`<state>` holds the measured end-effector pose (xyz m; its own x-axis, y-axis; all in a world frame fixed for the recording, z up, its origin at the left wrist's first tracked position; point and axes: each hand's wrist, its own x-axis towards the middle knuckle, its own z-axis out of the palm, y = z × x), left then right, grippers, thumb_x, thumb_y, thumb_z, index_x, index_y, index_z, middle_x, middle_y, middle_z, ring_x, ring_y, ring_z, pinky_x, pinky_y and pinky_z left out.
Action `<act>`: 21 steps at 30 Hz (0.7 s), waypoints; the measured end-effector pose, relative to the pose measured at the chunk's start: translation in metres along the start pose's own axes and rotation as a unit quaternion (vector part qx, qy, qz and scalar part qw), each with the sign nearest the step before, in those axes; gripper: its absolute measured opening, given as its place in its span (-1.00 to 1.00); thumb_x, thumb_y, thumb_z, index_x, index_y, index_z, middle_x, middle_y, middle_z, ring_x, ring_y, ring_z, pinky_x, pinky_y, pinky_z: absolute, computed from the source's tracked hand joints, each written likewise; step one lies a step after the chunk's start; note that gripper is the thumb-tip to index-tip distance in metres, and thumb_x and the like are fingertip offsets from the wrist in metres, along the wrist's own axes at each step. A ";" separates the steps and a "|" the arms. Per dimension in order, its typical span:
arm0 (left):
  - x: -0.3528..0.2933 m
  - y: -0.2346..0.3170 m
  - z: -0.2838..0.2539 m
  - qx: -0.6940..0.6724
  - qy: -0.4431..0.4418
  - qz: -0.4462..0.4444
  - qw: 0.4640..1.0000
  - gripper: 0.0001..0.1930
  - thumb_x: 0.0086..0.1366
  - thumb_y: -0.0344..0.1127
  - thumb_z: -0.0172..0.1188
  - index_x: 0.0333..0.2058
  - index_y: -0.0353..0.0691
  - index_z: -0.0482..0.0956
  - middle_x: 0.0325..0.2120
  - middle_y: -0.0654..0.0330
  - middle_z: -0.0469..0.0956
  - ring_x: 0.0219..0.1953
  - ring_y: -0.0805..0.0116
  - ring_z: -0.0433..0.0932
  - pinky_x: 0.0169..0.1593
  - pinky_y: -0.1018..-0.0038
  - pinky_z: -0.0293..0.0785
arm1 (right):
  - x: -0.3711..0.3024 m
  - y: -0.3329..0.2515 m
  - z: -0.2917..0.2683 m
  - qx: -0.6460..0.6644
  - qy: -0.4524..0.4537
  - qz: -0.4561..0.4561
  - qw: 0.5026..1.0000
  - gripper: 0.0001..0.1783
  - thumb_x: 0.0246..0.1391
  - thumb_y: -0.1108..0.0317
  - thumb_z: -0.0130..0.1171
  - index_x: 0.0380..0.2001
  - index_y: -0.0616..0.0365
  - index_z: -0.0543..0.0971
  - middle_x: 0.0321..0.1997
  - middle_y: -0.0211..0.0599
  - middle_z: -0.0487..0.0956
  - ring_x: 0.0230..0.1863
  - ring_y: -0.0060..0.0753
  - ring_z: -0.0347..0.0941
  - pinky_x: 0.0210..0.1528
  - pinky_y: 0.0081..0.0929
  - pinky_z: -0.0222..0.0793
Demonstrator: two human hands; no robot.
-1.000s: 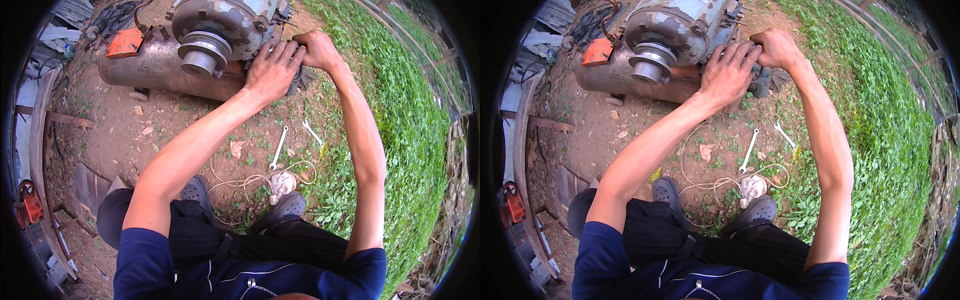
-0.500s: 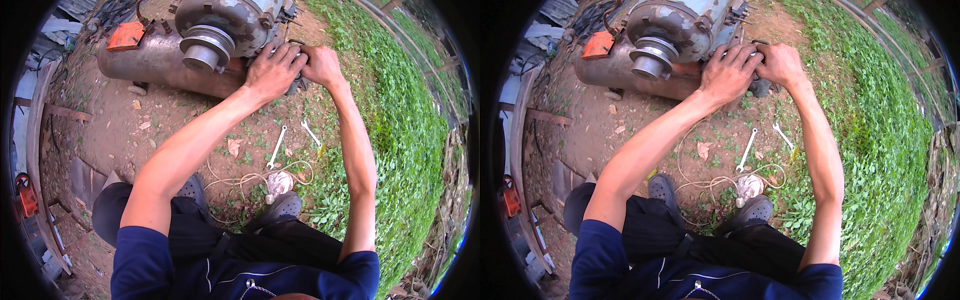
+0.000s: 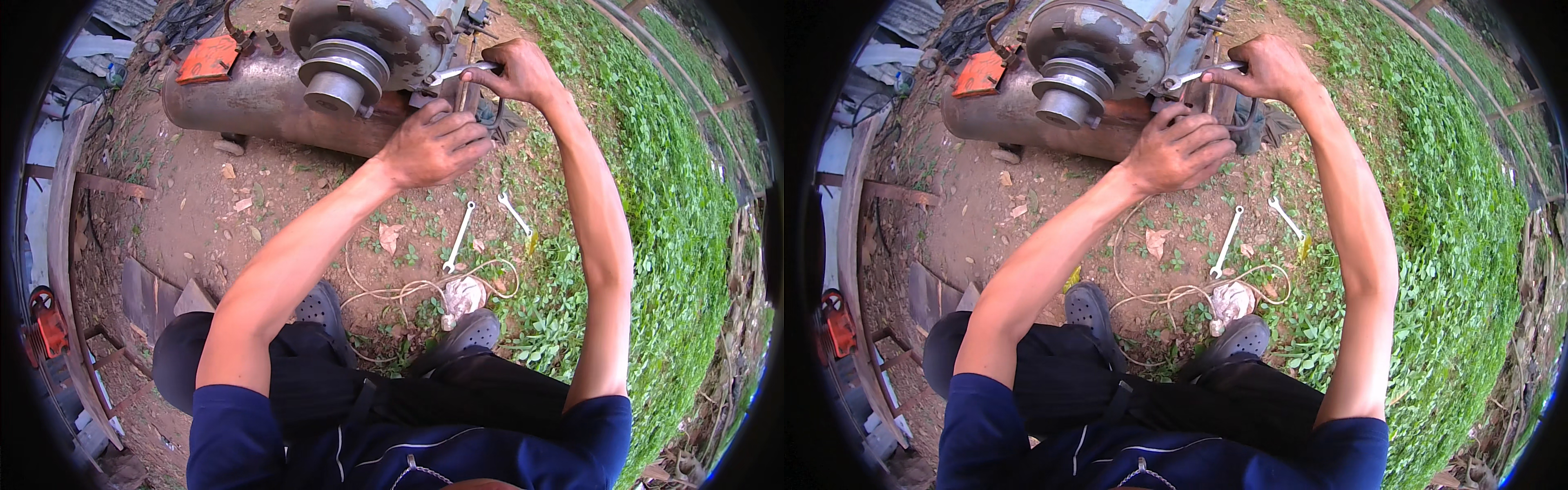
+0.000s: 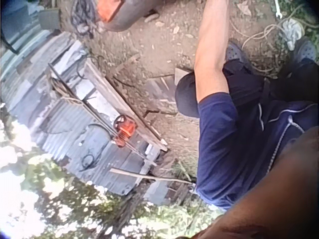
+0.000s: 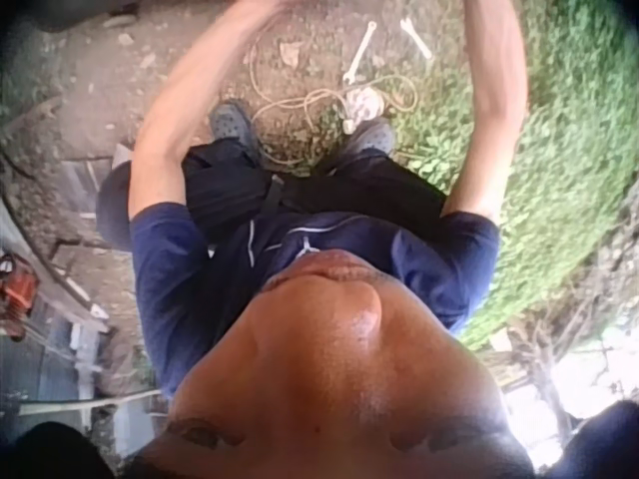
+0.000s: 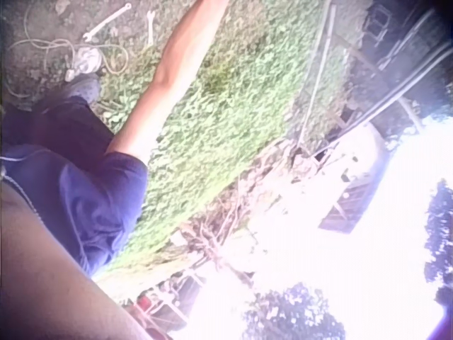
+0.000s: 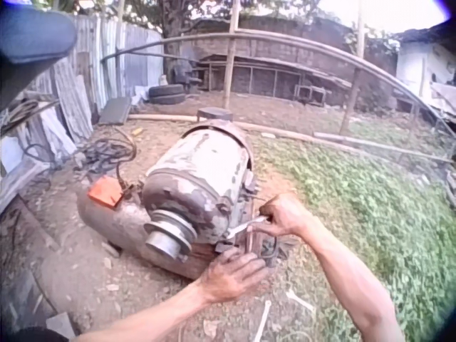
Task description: The person uses a wrench to tighten or loosen bolts on a compressor motor assembly mounted on a large horizontal tank.
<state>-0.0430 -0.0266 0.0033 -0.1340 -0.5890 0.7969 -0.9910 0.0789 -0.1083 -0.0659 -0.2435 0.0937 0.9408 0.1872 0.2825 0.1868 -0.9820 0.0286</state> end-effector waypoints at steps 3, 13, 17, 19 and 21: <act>-0.012 -0.003 -0.004 -0.007 -0.008 0.005 1.000 -0.69 0.01 -0.22 0.30 -0.21 0.04 0.54 -0.15 0.42 0.48 -0.01 0.46 0.42 0.14 0.30 0.22 | -0.005 0.004 -0.001 -0.028 -0.009 0.018 0.999 -0.24 -0.06 -0.37 0.15 -0.77 0.23 0.42 -0.78 -0.07 0.34 -0.66 0.06 0.31 -0.58 -0.19 0.20; -0.042 -0.018 0.004 0.068 0.038 -0.039 0.996 -0.57 0.04 -0.22 0.34 -0.13 0.12 0.35 -0.14 0.37 0.32 0.05 0.37 0.32 0.17 0.27 0.16 | 0.003 0.000 -0.006 -0.058 -0.009 -0.014 0.998 -0.21 -0.04 -0.42 0.09 -0.79 0.18 0.45 -0.83 -0.12 0.30 -0.71 0.03 0.30 -0.61 -0.18 0.19; -0.025 -0.015 0.005 0.056 0.039 -0.014 0.998 -0.57 0.04 -0.22 0.35 -0.14 0.11 0.36 -0.14 0.37 0.35 0.04 0.37 0.34 0.16 0.27 0.17 | -0.005 0.000 0.004 -0.049 0.001 0.009 0.999 -0.21 -0.04 -0.43 0.07 -0.79 0.17 0.48 -0.84 -0.14 0.32 -0.72 0.02 0.32 -0.62 -0.19 0.23; -0.019 -0.019 0.008 0.052 0.051 -0.018 0.997 -0.57 0.03 -0.23 0.35 -0.14 0.10 0.36 -0.13 0.37 0.36 0.04 0.37 0.35 0.16 0.27 0.17 | -0.010 -0.002 0.011 -0.047 0.039 -0.003 0.998 -0.22 -0.04 -0.42 0.07 -0.80 0.16 0.49 -0.85 -0.15 0.32 -0.72 0.02 0.33 -0.63 -0.20 0.24; -0.017 -0.021 0.016 0.050 0.063 -0.018 0.997 -0.57 0.03 -0.23 0.36 -0.14 0.10 0.36 -0.13 0.37 0.37 0.05 0.37 0.35 0.17 0.27 0.17 | -0.009 -0.001 0.014 -0.052 0.050 -0.005 0.997 -0.17 -0.05 -0.47 0.02 -0.79 0.17 0.54 -0.84 -0.07 0.39 -0.68 0.07 0.44 -0.60 -0.16 0.37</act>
<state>-0.0204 -0.0311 -0.0172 -0.1040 -0.4846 0.8685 -0.9910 -0.0240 -0.1321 -0.0703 -0.2437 0.0783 0.9054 0.1978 0.3755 0.1603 -0.9786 0.1290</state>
